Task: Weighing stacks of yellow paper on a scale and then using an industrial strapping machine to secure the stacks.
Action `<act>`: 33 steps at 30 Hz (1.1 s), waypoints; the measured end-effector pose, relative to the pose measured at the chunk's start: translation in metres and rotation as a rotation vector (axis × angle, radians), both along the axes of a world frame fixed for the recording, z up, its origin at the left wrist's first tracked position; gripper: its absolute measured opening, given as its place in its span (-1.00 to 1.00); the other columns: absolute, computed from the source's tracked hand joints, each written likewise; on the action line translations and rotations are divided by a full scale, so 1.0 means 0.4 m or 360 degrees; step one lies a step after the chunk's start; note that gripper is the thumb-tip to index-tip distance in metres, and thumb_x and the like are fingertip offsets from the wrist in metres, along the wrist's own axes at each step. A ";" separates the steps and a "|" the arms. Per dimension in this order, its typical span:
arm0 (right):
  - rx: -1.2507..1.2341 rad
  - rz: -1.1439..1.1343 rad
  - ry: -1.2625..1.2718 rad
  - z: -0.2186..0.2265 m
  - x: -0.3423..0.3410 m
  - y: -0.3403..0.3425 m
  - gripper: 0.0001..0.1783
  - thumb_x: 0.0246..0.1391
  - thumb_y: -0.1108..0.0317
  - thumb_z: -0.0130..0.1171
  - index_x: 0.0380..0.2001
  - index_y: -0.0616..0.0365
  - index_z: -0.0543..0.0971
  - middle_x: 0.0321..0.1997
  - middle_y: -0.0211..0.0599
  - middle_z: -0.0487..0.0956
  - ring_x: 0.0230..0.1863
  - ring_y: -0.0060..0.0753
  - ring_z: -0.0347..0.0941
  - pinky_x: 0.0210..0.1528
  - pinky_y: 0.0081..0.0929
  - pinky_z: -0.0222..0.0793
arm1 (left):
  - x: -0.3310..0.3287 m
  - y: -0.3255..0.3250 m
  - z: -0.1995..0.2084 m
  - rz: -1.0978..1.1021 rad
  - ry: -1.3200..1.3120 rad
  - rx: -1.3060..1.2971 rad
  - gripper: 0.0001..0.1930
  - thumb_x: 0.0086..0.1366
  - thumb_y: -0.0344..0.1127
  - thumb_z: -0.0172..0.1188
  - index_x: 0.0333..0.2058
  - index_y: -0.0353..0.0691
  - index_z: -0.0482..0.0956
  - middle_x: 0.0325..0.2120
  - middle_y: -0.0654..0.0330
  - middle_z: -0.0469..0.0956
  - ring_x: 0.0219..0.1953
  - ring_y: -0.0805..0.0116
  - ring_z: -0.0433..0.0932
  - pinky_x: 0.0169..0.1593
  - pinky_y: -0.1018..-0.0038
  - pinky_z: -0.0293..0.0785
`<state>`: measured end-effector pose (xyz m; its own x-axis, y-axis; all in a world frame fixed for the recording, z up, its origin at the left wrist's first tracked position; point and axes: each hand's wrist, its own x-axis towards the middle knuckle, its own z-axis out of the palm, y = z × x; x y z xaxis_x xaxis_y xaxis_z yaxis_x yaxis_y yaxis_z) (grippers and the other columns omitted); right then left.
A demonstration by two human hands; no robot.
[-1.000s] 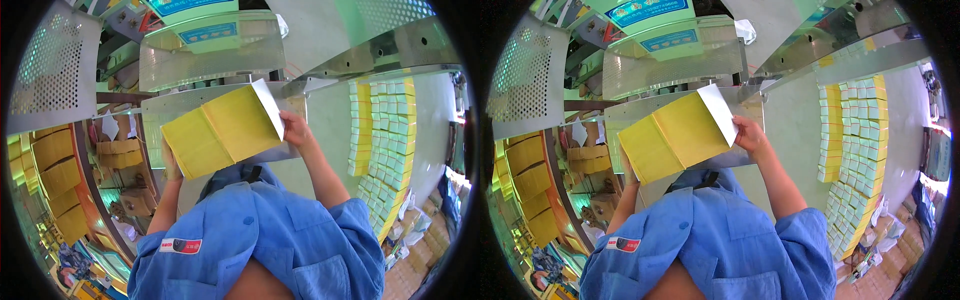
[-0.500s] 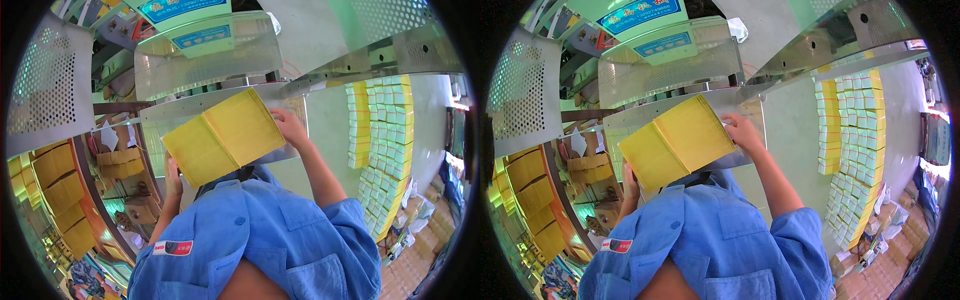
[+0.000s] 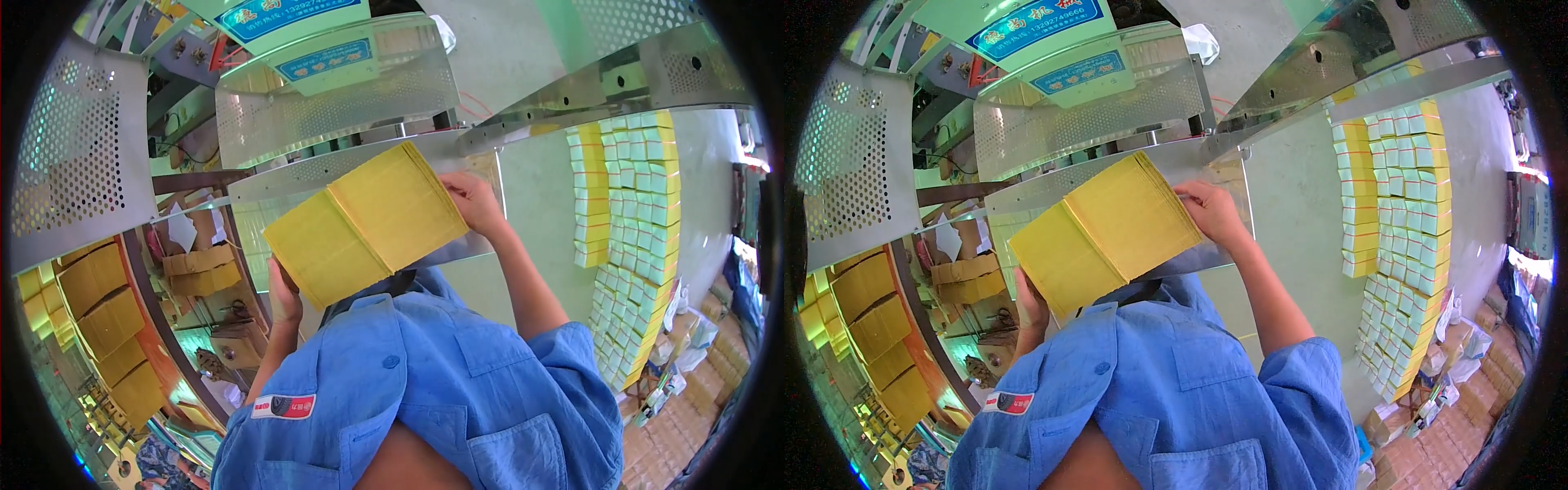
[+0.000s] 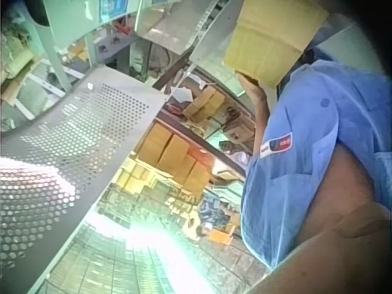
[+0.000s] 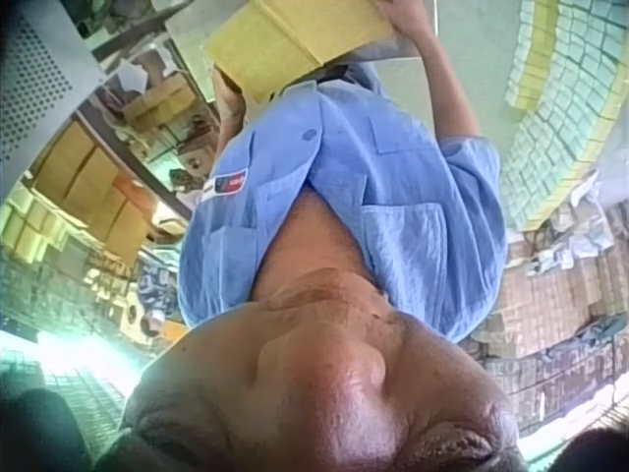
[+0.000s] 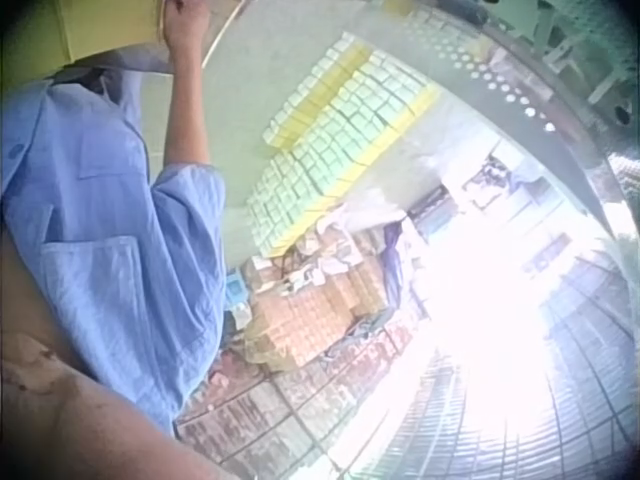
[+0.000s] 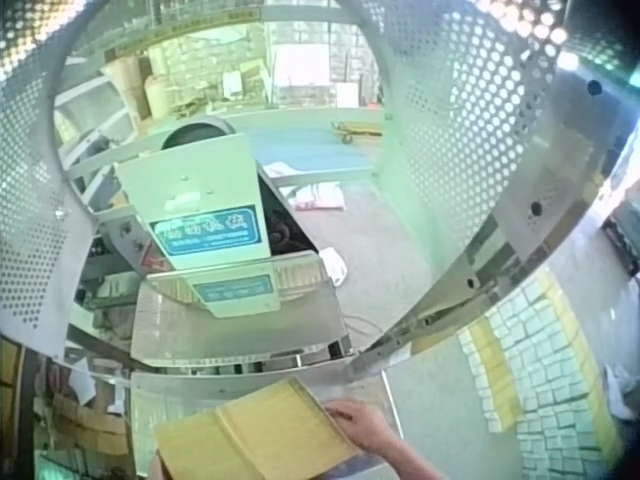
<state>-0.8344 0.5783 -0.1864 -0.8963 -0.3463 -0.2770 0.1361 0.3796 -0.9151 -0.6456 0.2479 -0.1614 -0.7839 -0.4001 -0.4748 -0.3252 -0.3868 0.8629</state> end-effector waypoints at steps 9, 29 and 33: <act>-0.0171 -0.0006 -0.0211 0.030 -0.001 0.005 -0.72 0.18 0.35 0.04 -0.10 0.19 0.59 -0.29 -0.35 0.64 -0.25 -0.54 0.52 -0.13 -0.54 0.42 | 0.000 -0.013 0.002 -0.0242 -0.0134 -0.0249 -0.52 0.46 0.02 -0.25 0.12 -0.20 0.37 -0.06 0.27 0.49 -0.02 0.47 0.45 -0.01 0.53 0.36; -0.0519 0.0147 -0.0217 0.130 0.014 -0.019 -0.59 0.26 0.43 -0.04 0.17 0.21 0.40 0.07 -0.39 0.50 0.08 -0.56 0.37 0.15 -0.55 0.27 | -0.064 -0.014 -0.039 -0.0042 0.0276 0.0163 -0.47 0.48 -0.08 -0.31 0.30 -0.27 0.08 0.27 0.14 0.19 0.31 0.26 0.15 0.34 0.30 0.06; -0.0575 0.0069 -0.0182 0.134 0.022 -0.020 -0.59 0.25 0.44 -0.02 0.16 0.20 0.40 0.11 -0.39 0.48 0.11 -0.57 0.36 0.16 -0.56 0.25 | -0.071 -0.008 -0.044 -0.0114 0.0389 0.0067 -0.49 0.49 -0.11 -0.33 0.29 -0.27 0.08 0.26 0.13 0.20 0.30 0.22 0.16 0.34 0.29 0.07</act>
<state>-0.8256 0.5703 -0.1328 -0.8489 -0.4771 -0.2274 0.2360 0.0428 -0.9708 -0.6740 0.2447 -0.1791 -0.9031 -0.3235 -0.2825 -0.1365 -0.4074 0.9030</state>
